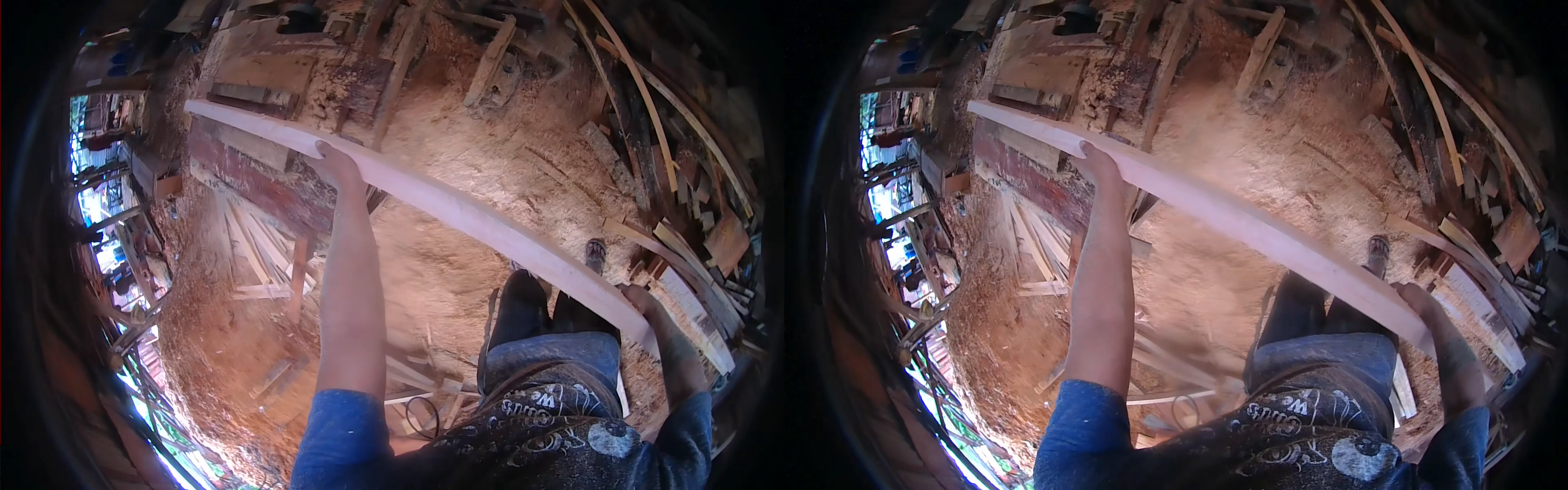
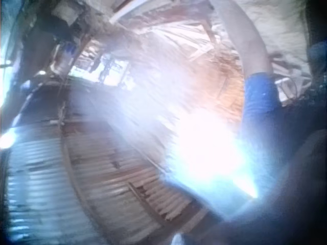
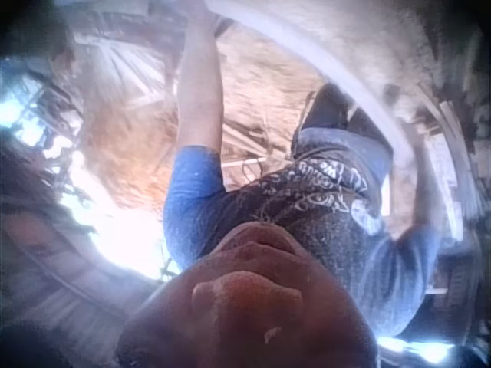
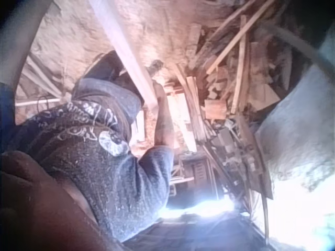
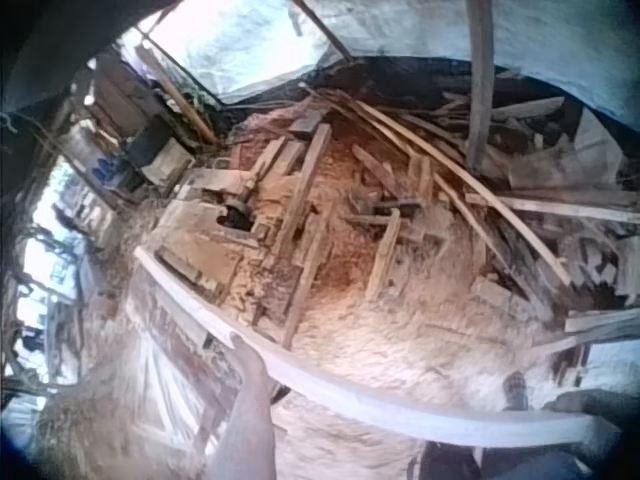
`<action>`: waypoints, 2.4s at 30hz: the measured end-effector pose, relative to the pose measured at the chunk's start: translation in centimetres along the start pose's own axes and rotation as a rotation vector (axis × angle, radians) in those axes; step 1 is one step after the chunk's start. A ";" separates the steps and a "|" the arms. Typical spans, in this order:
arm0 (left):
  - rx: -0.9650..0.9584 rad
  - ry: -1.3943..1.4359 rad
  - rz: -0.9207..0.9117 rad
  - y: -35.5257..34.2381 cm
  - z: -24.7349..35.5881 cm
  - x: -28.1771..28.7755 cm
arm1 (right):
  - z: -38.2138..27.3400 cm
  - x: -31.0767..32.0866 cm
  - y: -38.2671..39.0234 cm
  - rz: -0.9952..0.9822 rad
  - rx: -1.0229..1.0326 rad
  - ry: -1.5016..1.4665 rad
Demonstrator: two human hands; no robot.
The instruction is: The person pushes long wooden boards through a table saw and then stacks them onto a workbench.
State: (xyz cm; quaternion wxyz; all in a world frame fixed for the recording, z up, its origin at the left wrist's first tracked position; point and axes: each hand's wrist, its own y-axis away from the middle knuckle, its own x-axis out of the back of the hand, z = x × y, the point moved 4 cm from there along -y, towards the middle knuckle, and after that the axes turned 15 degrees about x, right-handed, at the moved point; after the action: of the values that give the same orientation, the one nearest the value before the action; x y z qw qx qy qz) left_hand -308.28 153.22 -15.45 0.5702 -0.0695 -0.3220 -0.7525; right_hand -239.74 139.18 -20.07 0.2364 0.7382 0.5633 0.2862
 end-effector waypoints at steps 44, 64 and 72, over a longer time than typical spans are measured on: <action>-0.047 -0.328 0.120 -34.4 12.3 0.6 | -12.5 0.1 -27.8 0.031 -0.536 -0.232; -0.173 -0.461 0.159 -52.6 15.6 2.7 | -28.6 4.8 -39.5 -0.133 -0.157 0.017; -0.239 -0.388 0.176 -54.6 19.8 2.6 | -35.9 7.2 -45.0 -0.136 -0.330 -0.135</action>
State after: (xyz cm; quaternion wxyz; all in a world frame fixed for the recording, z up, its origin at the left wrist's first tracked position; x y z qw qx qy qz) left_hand -363.71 170.03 -20.81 0.5489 -0.3077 -0.3268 -0.7052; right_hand -294.31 158.51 -23.14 0.4102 0.6674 0.5400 0.3077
